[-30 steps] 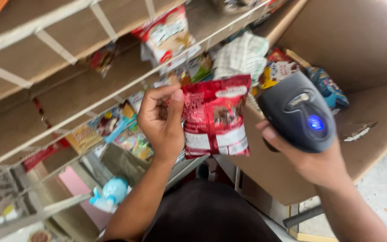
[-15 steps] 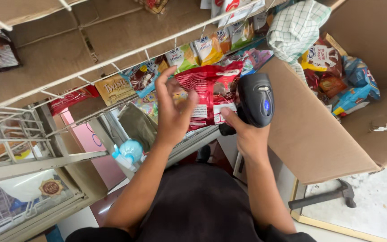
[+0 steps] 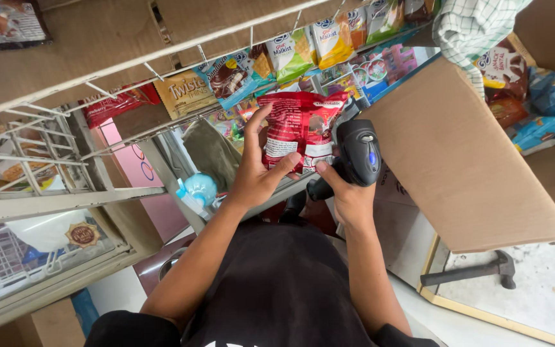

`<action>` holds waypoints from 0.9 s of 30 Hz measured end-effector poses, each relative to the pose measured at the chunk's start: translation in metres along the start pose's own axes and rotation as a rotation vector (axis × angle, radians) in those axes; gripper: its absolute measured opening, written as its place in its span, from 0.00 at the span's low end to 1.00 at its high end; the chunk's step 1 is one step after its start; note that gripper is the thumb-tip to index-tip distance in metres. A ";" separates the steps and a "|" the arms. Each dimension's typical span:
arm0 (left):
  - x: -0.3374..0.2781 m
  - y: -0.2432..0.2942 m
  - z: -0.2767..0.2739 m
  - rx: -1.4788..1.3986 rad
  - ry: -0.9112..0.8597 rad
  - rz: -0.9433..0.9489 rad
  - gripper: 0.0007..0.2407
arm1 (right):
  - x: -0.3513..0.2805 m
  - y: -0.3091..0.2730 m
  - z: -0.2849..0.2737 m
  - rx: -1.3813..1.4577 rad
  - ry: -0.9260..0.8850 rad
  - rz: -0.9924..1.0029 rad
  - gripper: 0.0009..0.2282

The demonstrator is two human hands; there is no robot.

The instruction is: The person scans barcodes on snack bags using a handheld scanner and places them into a cardboard box.

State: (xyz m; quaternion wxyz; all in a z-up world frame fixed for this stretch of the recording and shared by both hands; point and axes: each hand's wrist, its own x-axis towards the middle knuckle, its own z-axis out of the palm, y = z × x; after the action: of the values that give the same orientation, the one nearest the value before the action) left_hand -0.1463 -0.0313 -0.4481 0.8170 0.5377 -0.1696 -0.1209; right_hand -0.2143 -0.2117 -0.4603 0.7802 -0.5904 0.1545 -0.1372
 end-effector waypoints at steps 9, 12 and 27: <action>0.001 0.001 -0.011 0.043 -0.004 -0.075 0.31 | -0.002 0.001 0.010 0.049 -0.063 0.033 0.23; 0.002 0.001 -0.008 -0.001 0.000 -0.004 0.34 | -0.002 0.000 0.015 0.115 -0.056 0.016 0.24; 0.007 -0.057 0.021 -0.400 0.311 -0.393 0.16 | 0.004 0.013 0.001 0.062 0.044 0.011 0.18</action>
State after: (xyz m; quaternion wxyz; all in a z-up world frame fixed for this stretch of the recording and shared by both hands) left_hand -0.1490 -0.0736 -0.4919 0.8837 0.4011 0.0913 -0.2236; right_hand -0.2101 -0.2087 -0.4727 0.7954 -0.5619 0.1704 -0.1506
